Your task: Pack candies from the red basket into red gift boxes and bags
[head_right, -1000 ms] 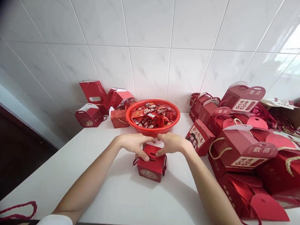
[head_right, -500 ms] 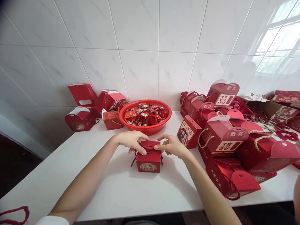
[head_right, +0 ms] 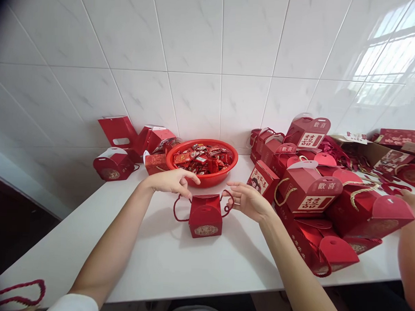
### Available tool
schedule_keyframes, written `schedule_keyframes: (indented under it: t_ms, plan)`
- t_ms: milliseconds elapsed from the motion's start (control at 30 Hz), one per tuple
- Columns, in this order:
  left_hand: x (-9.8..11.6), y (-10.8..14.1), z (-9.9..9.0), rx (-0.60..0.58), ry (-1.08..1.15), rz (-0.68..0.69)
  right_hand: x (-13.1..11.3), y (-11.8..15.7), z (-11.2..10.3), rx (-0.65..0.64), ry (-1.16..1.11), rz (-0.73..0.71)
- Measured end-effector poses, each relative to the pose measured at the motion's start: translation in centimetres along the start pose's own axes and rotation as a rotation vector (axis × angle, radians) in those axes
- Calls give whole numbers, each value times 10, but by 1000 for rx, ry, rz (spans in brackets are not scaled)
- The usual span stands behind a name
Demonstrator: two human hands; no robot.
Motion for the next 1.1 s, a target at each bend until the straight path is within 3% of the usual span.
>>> schedule_keyframes:
  t_ms: [300, 533, 700, 833, 933, 1100]
  plan:
    - [9, 11, -23, 141, 416, 115, -41, 25, 7, -11, -50, -361]
    - [21, 3, -10, 180, 759, 112, -63, 28, 29, -3, 286, -638]
    - [32, 0, 4, 168, 988, 83, -52, 18, 45, -47, 531, -563]
    - [47, 7, 9, 114, 1130, 167, -42, 10, 50, -97, 623, -512]
    - [56, 15, 15, 104, 1098, 201, -38, 4, 53, -82, 641, -507]
    - [71, 25, 28, 85, 879, 267, -38, -5, 54, 58, 645, -592]
Point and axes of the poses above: each hand's wrist, its own y-axis away from the middle knuckle, its own z-axis out of the palm, x = y × z, the point moved 6 cm from there along -y, towards the middle knuckle, and after that the axes turned 3 degrees about x, right-handed, at the moved point
